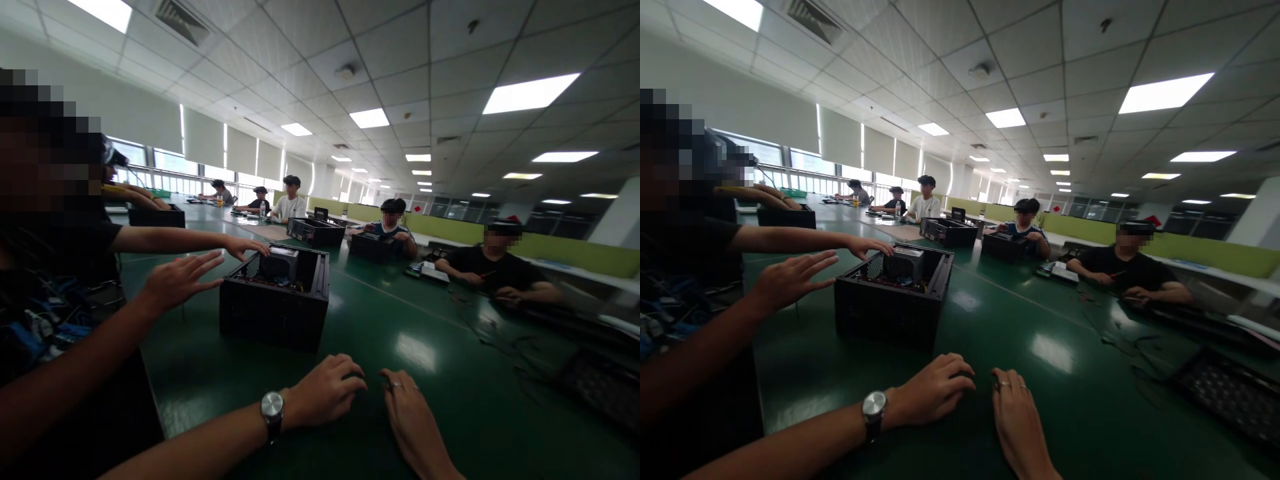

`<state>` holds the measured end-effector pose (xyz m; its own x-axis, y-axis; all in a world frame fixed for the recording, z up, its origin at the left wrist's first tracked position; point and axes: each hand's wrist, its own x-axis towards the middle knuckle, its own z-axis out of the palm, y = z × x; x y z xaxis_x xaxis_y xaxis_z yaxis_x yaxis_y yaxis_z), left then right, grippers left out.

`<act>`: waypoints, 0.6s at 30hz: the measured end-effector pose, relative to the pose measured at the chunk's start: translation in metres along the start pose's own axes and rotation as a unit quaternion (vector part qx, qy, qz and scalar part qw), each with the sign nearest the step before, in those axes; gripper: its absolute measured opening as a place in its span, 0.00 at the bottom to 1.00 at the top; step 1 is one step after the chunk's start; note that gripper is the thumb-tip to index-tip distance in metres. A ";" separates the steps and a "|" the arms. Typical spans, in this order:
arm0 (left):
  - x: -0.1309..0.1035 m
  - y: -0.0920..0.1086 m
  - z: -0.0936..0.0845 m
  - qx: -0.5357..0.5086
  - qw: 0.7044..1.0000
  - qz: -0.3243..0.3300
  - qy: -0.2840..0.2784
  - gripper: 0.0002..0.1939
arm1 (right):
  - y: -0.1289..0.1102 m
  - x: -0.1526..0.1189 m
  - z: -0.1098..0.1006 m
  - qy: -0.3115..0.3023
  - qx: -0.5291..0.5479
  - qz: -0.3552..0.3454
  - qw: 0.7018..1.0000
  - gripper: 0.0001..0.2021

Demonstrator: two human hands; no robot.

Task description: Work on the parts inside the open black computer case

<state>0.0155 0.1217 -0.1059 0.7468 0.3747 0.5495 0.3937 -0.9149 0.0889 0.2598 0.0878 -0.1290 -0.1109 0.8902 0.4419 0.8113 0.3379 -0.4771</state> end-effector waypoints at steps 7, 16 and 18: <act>0.012 0.005 0.002 -0.022 0.998 0.032 -0.056 0.12 | 0.016 -0.049 -0.035 -0.035 -0.069 0.044 0.996 0.24; 0.012 0.002 -0.001 -0.007 1.000 -0.005 -0.021 0.15 | 0.009 -0.046 -0.032 0.004 -0.072 -0.033 0.997 0.18; 0.042 -0.007 -0.010 0.039 0.999 -0.005 -0.003 0.18 | 0.007 -0.050 -0.032 0.030 -0.061 -0.080 0.994 0.15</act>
<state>0.0387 0.1427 -0.0757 0.7455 0.3854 0.5438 0.4415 -0.8968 0.0302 0.2890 0.0361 -0.1298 -0.2125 0.8065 0.5518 0.8501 0.4310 -0.3025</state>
